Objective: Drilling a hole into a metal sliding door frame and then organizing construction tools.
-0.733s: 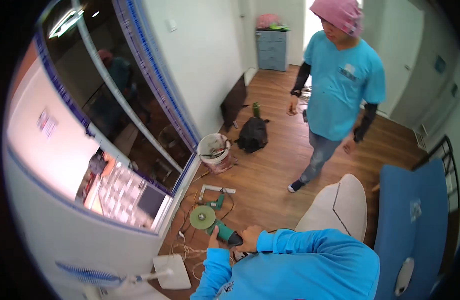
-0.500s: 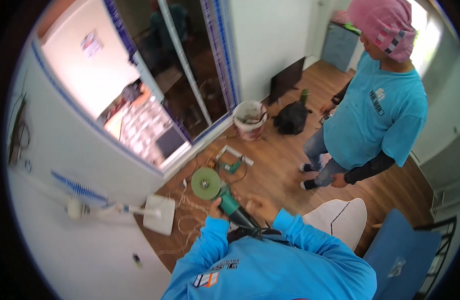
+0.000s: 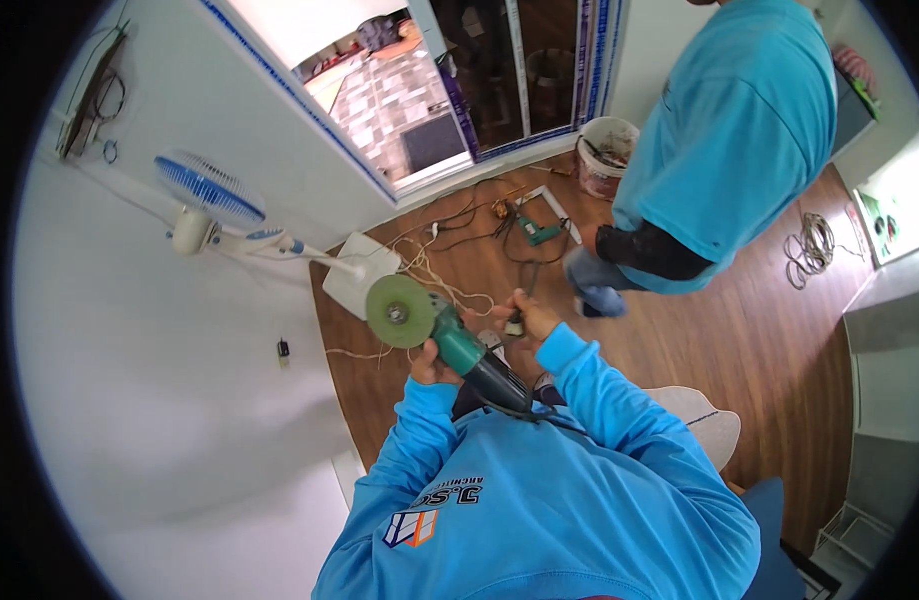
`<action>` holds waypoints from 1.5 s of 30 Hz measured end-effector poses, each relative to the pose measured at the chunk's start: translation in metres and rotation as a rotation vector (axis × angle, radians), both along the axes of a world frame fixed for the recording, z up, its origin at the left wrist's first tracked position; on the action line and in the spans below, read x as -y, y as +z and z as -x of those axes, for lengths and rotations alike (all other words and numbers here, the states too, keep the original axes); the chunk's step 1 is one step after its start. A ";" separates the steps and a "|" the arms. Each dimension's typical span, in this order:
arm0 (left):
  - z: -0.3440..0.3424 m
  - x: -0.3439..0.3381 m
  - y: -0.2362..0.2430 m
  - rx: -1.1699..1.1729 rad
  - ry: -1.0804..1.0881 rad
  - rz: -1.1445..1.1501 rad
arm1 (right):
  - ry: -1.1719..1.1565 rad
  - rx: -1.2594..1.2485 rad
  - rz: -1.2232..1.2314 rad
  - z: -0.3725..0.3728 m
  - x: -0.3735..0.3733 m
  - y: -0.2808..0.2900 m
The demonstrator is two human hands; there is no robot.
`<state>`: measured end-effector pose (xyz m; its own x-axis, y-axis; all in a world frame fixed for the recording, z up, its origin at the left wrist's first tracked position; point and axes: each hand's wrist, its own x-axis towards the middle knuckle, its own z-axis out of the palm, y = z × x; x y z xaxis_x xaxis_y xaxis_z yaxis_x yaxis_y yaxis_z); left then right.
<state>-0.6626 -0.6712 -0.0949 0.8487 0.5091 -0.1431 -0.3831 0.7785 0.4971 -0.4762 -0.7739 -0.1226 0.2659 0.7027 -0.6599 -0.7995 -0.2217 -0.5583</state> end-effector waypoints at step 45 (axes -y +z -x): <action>0.069 -0.282 -0.089 -0.527 0.448 0.335 | -0.870 0.944 0.758 -0.297 -0.029 0.030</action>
<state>-0.7318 -0.3896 -0.1838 0.3490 0.6465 -0.6785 -0.4751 0.7461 0.4665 -0.1789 -0.7445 -0.0927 0.9377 -0.3196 -0.1360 -0.2486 -0.3442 -0.9054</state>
